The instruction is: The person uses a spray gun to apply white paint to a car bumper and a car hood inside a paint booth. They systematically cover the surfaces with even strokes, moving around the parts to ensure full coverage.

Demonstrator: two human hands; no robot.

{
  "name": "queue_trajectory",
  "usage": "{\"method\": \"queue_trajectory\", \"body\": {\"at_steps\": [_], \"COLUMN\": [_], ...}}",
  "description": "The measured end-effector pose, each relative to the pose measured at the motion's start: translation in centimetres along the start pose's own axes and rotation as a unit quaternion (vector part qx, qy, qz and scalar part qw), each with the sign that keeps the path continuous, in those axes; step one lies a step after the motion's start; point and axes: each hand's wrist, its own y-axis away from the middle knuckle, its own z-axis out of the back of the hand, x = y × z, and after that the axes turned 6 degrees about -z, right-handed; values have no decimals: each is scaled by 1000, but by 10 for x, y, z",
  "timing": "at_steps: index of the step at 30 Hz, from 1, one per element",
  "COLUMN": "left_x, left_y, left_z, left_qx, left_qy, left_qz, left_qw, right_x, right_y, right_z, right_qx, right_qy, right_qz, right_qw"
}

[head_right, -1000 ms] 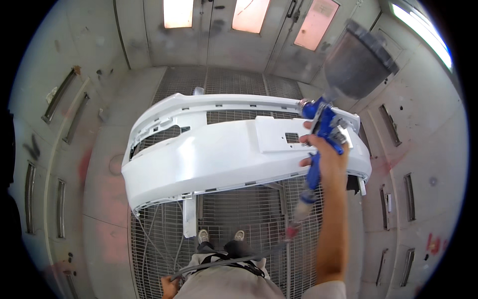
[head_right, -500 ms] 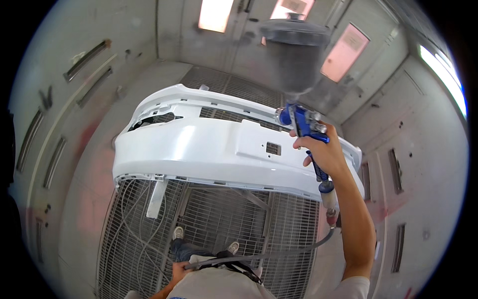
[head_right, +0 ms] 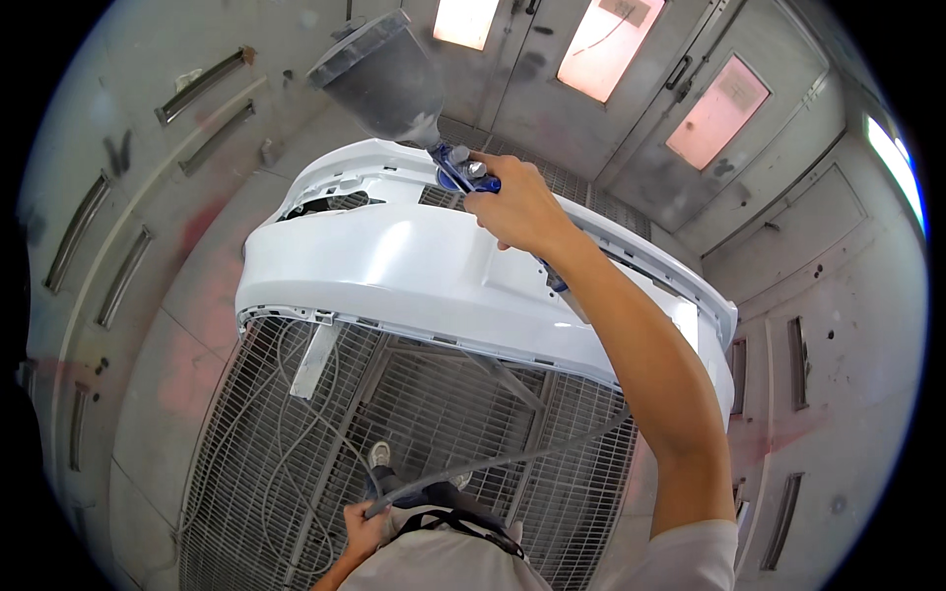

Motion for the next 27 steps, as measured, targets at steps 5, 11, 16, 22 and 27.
{"method": "queue_trajectory", "body": {"at_steps": [5, 11, 16, 22, 27], "left_x": [-16, -26, -27, -34, -22], "left_y": [-4, -6, -2, 8, 18], "left_z": [3, -15, -38, -80, -113], "left_qx": [44, 145, 223, 289, 340], "left_qy": [-6, -12, -23, -16, -55], "left_qz": [-8, -47, -47, -93, -87], "left_qw": [999, 988, 973, 953, 935], "right_x": [-27, -79, -101, -153, -192], "right_y": [4, 37, 68, 99, 121], "right_z": [0, 37, 73, 113, 146], "right_qx": [-65, -86, -90, -128, -110], "right_qy": [63, 56, 39, 23, 23], "right_qz": [83, 5, -73, -124, -159], "right_qw": [992, 995, 993, 984, 981]}}
